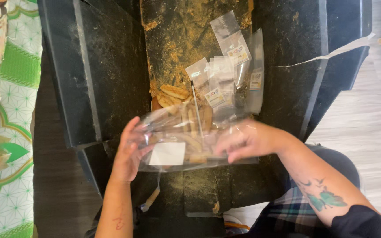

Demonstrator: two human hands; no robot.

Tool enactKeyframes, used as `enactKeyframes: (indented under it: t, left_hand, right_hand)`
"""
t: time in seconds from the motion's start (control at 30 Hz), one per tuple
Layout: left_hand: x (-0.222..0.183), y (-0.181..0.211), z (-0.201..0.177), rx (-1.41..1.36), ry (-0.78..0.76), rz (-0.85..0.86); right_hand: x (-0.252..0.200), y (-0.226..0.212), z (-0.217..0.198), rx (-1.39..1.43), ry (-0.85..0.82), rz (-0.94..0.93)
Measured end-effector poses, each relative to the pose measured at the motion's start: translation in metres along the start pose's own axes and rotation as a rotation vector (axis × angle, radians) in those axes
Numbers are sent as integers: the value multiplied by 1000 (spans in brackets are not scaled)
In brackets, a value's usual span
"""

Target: The person packages individual pieces of sliced bread by hand into clear plastic bags, taking the bread from a large black bin and placing them into the bags one at a time.

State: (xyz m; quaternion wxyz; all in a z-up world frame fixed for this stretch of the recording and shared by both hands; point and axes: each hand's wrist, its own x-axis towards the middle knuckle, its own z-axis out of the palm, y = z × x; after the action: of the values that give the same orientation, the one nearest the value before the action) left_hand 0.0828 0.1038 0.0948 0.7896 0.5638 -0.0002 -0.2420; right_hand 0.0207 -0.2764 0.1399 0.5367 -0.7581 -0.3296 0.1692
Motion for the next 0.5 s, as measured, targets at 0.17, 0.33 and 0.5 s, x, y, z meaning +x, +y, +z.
enactKeyframes:
  t: [0.17, 0.33, 0.5]
  left_hand:
    - [-6, -7, 41, 212, -175, -249]
    - [-22, -47, 90, 197, -506, -176]
    - [-30, -68, 94, 219, -497, 54]
  right_hand:
    - [16, 5, 39, 32, -224, 41]
    - [30, 10, 93, -73, -164, 233]
    - [29, 10, 108, -17, 16, 313]
